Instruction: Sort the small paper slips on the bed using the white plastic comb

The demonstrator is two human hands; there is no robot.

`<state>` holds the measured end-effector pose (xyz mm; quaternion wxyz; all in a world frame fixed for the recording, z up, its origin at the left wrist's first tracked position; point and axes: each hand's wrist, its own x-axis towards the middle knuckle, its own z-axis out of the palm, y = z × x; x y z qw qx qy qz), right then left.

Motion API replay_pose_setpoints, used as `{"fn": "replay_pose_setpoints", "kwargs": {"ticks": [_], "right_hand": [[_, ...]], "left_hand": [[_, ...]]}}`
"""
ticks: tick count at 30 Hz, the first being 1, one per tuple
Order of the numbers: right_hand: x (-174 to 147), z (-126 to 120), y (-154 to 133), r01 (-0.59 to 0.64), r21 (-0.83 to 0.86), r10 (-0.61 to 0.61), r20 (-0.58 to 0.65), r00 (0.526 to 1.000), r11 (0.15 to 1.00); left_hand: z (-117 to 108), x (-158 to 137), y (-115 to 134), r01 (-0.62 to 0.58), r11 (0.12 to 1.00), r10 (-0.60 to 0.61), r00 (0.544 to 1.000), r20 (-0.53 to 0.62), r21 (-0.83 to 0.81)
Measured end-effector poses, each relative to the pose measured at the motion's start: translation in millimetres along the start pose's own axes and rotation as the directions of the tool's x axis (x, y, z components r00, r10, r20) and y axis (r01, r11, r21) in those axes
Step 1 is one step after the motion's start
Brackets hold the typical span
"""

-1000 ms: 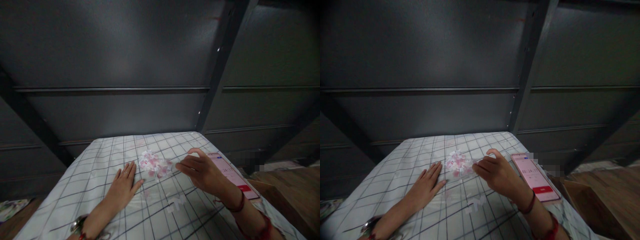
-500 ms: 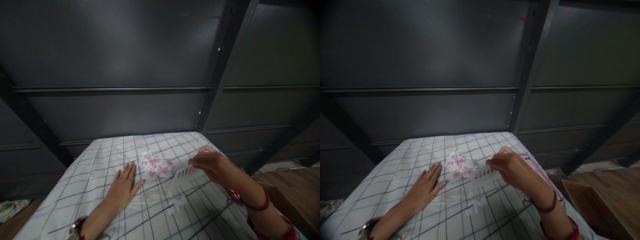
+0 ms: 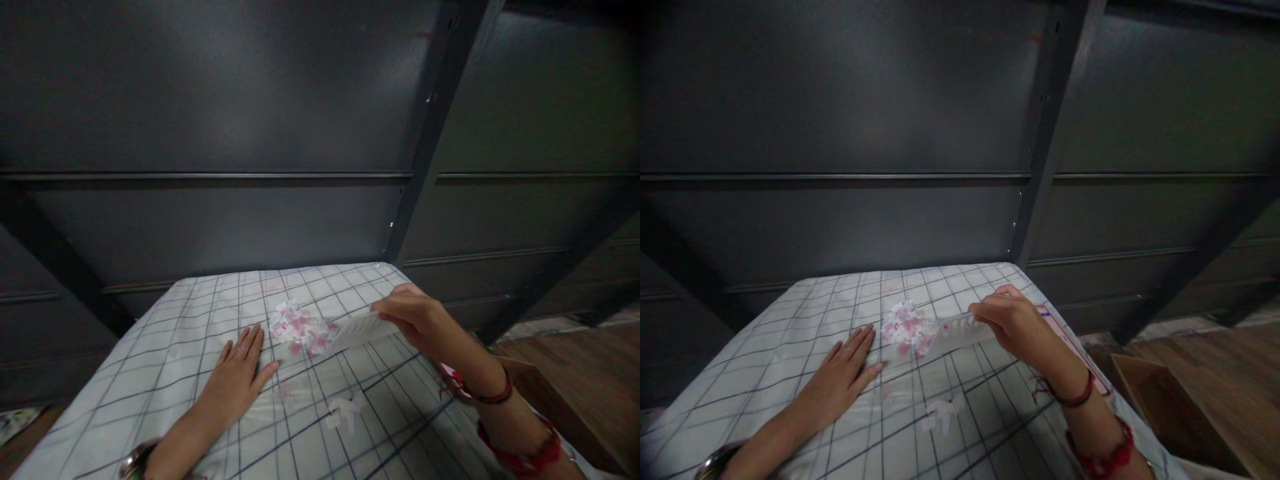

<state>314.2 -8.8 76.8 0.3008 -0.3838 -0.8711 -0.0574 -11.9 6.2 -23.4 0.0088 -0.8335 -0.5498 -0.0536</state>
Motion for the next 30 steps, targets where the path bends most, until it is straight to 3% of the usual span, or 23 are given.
{"fn": "replay_pose_setpoints", "kwargs": {"ticks": [4, 9, 14, 21, 26, 30], "right_hand": [[-1.4, 2.5, 6.2, -0.018, -0.104, 0.021, 0.029, 0.999, 0.994], [-2.8, -0.7, 4.8, -0.021, -0.044, 0.027, 0.138, 0.99, 0.999], [0.8, 2.1, 0.6, -0.018, -0.062, 0.022, 0.057, 0.998, 0.998], [1.6, 5.7, -3.6, -0.015, -0.064, 0.021, 0.096, 0.995, 0.998], [1.7, 4.6, -5.8, 0.022, -0.041, -0.021, 0.02, 1.0, 0.999], [3.4, 6.2, -8.5, 0.014, -0.055, -0.009, 0.088, 0.996, 0.998]], "left_hand": [[5.3, -0.7, -3.7, -0.015, 1.0, 0.015, 0.999, -0.04, 0.001], [5.2, -0.2, -4.8, -0.015, 1.0, 0.014, 0.999, -0.031, -0.003], [-0.4, 0.0, -1.0, 0.003, 1.0, -0.003, 1.0, -0.007, -0.005], [-0.6, -0.6, -0.7, 0.001, 1.0, -0.001, 1.0, -0.014, 0.0], [1.8, -0.3, -2.5, -0.015, 1.0, 0.016, 1.0, -0.026, 0.013], [0.1, 0.7, -0.2, 0.008, 1.0, -0.008, 1.0, 0.003, 0.028]]}}
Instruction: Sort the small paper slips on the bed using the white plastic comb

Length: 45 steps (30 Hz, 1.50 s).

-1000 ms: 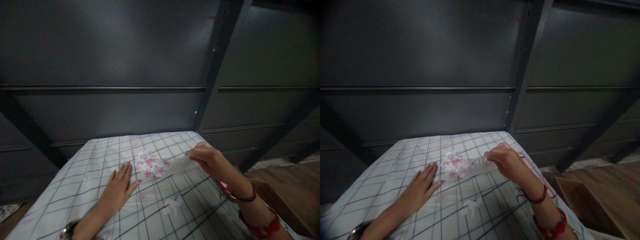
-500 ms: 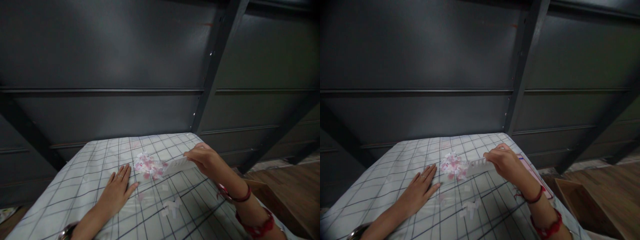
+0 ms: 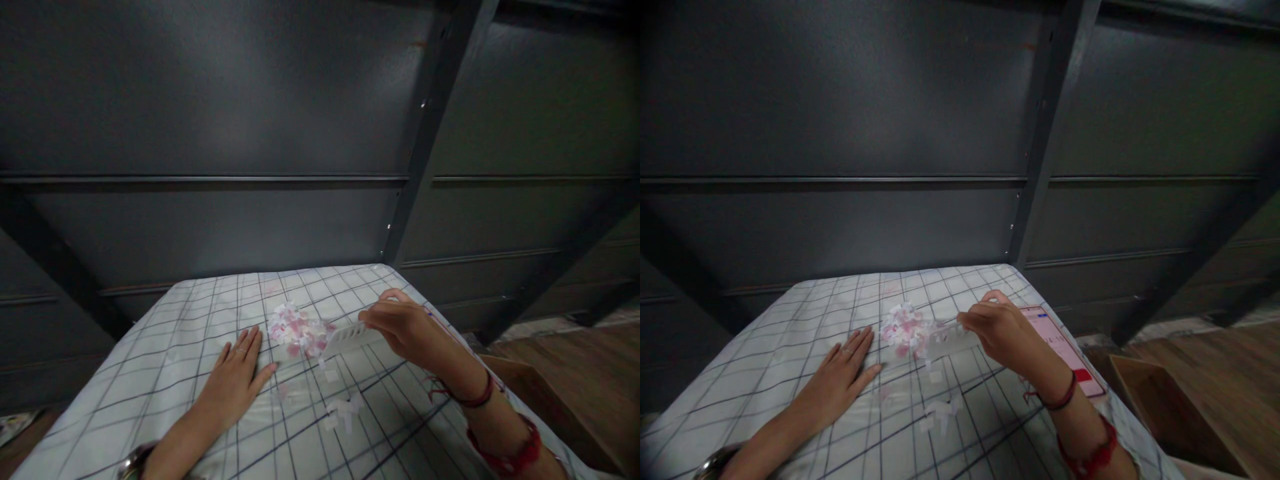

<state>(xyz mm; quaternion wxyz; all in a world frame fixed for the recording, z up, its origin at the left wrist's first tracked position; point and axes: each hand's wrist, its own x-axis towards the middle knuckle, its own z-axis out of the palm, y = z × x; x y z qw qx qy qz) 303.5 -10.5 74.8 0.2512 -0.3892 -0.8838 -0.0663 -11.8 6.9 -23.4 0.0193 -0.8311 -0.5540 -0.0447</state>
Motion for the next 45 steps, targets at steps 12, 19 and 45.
{"fn": "replay_pose_setpoints", "kwargs": {"ticks": [12, 19, 45], "right_hand": [[-6.6, -9.6, 8.4, -0.035, 0.058, 0.034, 0.028, 0.999, 0.998], [-0.6, -3.8, -0.5, -0.013, 0.068, 0.012, 0.025, 1.0, 0.998], [0.2, 0.0, -1.7, 0.043, 0.02, -0.041, -0.08, 0.996, 0.999]], "left_hand": [[1.2, 0.0, -1.2, 0.004, 0.999, -0.004, 1.0, 0.007, 0.032], [-1.1, 0.7, 0.6, 0.011, 1.0, -0.012, 1.0, 0.02, 0.016], [-0.1, -0.2, -0.7, 0.003, 1.0, -0.003, 1.0, 0.004, -0.023]]}}
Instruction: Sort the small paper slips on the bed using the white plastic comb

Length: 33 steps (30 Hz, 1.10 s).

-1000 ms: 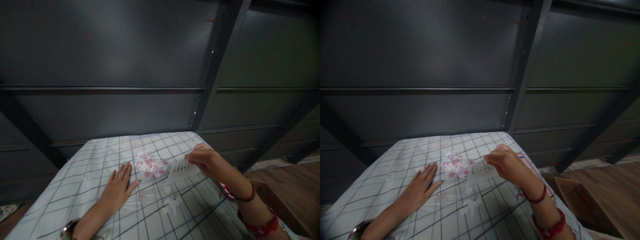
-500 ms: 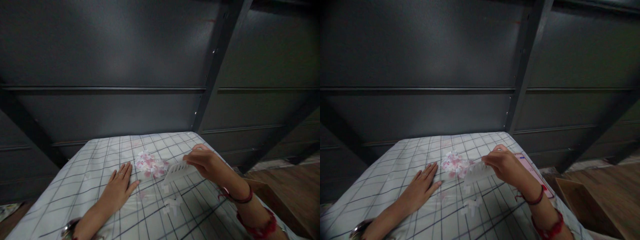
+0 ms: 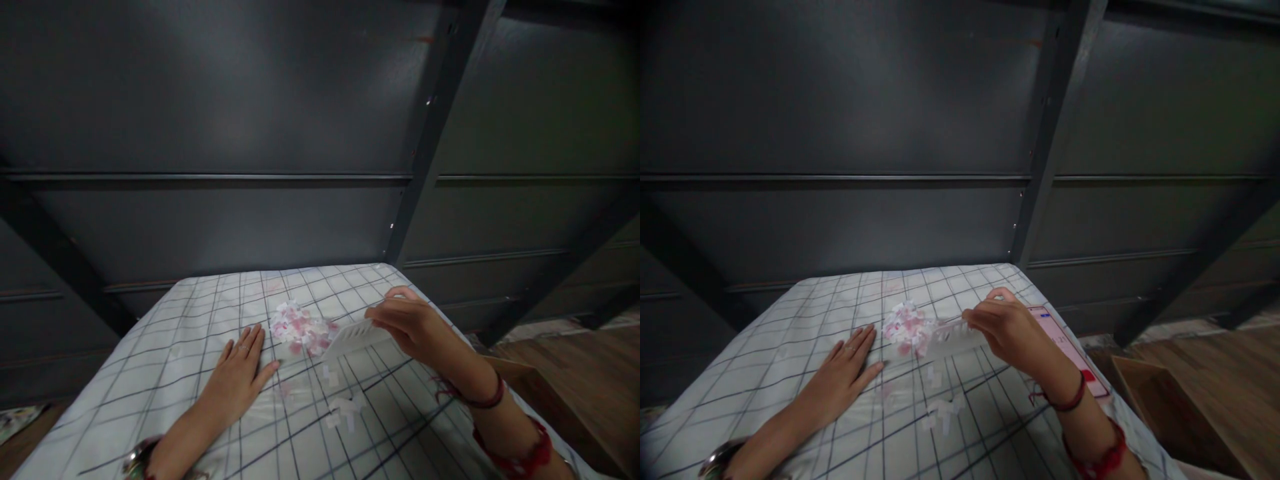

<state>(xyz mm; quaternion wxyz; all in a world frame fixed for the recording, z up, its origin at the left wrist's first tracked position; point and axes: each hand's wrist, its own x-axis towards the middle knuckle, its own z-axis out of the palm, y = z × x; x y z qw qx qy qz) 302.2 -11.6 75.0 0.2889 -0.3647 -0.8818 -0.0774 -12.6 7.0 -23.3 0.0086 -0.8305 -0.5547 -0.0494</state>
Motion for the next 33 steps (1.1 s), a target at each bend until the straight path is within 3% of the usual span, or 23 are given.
{"fn": "replay_pose_setpoints", "kwargs": {"ticks": [3, 8, 11, 20, 25, 28, 33], "right_hand": [[1.8, 3.0, -5.1, -0.011, -0.027, 0.012, 0.052, 0.999, 1.0], [2.9, 13.0, -12.6, 0.11, -0.012, -0.11, -0.041, 0.993, 0.994], [1.9, 8.9, -9.9, 0.061, -0.008, -0.061, -0.049, 0.997, 0.998], [2.0, -5.5, -7.1, -0.038, 0.028, 0.035, 0.115, 0.993, 0.999], [0.7, -2.4, -1.2, -0.046, 0.081, 0.044, 0.029, 0.999, 0.996], [1.9, 3.1, -1.1, -0.042, 0.032, 0.041, 0.053, 0.998, 0.999], [1.7, 12.2, -3.2, 0.067, -0.077, -0.07, -0.03, 0.997, 0.995]], "left_hand": [[-2.4, 0.0, 2.0, 0.008, 1.0, -0.008, 1.0, 0.018, 0.012], [0.1, -0.1, 1.9, -0.005, 1.0, 0.005, 1.0, -0.015, 0.011], [4.1, -0.5, -0.8, -0.007, 1.0, 0.007, 0.999, -0.044, 0.011], [2.1, -0.7, -0.2, -0.002, 1.0, 0.002, 1.0, -0.02, 0.009], [-1.2, -0.5, 1.6, -0.001, 1.0, 0.001, 1.0, 0.007, 0.003], [-2.9, -0.8, 2.5, 0.001, 1.0, -0.001, 1.0, 0.015, -0.002], [-3.5, -0.4, 3.5, 0.009, 1.0, -0.009, 1.0, 0.01, -0.004]]}}
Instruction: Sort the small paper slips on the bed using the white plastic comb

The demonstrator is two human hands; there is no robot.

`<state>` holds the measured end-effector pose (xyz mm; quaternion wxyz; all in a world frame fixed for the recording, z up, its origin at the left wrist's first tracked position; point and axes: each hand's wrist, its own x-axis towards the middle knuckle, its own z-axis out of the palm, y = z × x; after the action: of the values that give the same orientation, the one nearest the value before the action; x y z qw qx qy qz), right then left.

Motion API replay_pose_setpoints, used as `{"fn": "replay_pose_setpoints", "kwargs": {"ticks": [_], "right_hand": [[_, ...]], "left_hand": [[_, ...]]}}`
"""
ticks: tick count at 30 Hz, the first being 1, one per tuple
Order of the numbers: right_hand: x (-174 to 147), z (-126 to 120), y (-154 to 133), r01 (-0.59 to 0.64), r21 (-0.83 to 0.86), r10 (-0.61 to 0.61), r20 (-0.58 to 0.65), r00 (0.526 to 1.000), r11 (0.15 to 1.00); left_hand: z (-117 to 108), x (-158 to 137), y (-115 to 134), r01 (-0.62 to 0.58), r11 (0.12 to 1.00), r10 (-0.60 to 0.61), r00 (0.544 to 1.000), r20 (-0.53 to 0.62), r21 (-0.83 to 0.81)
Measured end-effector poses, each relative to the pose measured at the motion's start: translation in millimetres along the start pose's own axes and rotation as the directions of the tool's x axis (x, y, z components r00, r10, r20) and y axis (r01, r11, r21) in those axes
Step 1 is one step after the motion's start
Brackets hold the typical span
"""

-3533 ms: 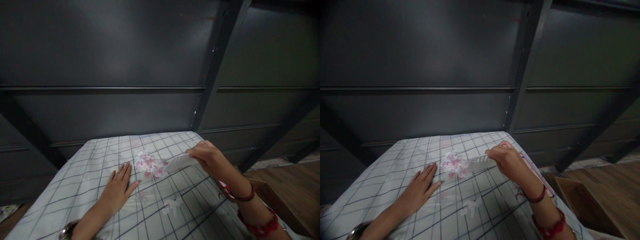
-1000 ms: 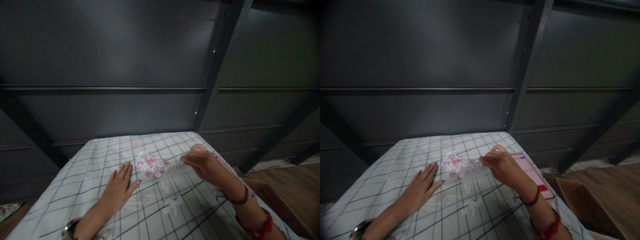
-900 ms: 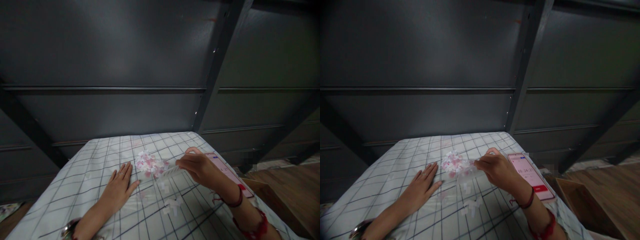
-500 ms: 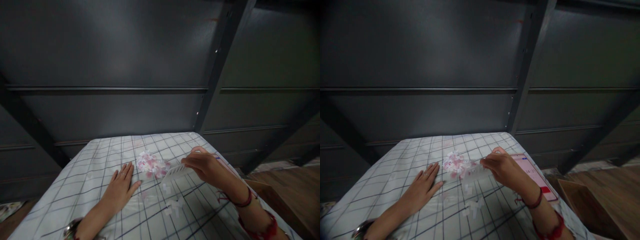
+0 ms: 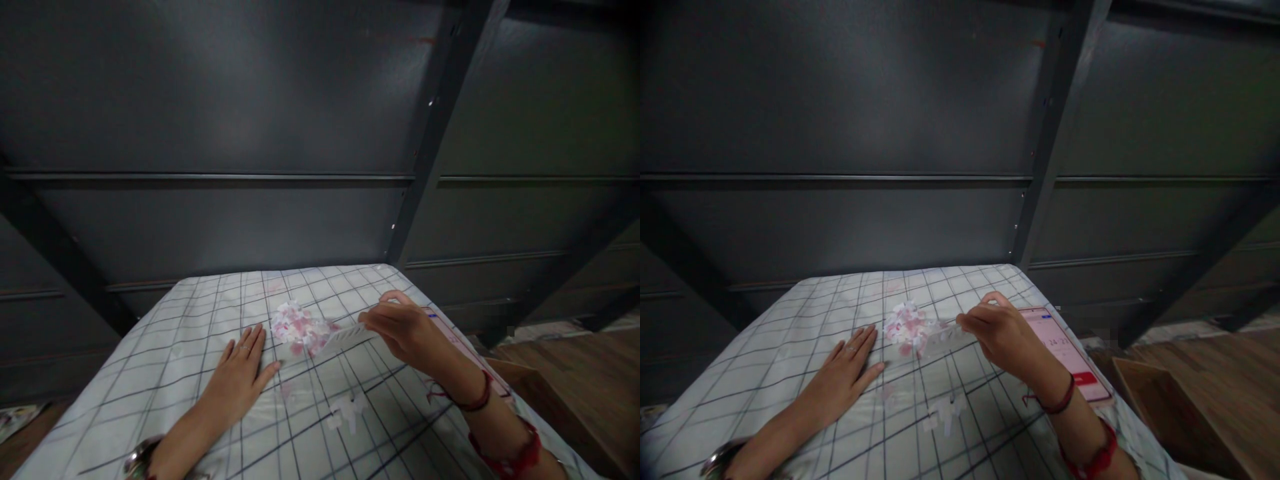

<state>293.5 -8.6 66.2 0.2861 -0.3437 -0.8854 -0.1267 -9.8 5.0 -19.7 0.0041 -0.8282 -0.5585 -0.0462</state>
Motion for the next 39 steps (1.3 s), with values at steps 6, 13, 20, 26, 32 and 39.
{"fn": "replay_pose_setpoints", "kwargs": {"ticks": [6, 13, 20, 26, 32, 39], "right_hand": [[0.2, -2.3, -1.0, 0.066, -0.092, -0.07, -0.051, 0.996, 0.994], [-0.3, -1.1, -0.4, 0.048, -0.12, -0.053, -0.046, 0.998, 0.992], [1.3, -1.1, -5.6, 0.081, -0.049, -0.082, -0.014, 0.997, 0.995], [0.8, -2.8, -5.1, 0.059, -0.09, -0.062, -0.034, 0.998, 0.994], [-0.2, -5.9, -1.2, 0.023, -0.084, -0.023, 0.008, 1.0, 0.996], [-2.2, -7.2, 2.3, -0.016, -0.1, 0.017, 0.01, 1.0, 0.995]], "left_hand": [[-0.5, 0.4, 0.0, 0.011, 1.0, -0.011, 1.0, 0.003, -0.001], [-4.0, 0.6, 1.8, 0.006, 1.0, -0.006, 1.0, 0.027, 0.01], [2.3, 0.6, -2.2, -0.01, 1.0, 0.01, 1.0, -0.02, 0.001], [-2.0, 1.7, 1.5, 0.017, 1.0, -0.017, 0.999, 0.027, 0.002], [-2.5, 0.7, 1.8, 0.012, 1.0, -0.012, 0.999, 0.032, 0.009], [-0.3, 0.6, 0.3, 0.004, 1.0, -0.004, 1.0, 0.018, 0.006]]}}
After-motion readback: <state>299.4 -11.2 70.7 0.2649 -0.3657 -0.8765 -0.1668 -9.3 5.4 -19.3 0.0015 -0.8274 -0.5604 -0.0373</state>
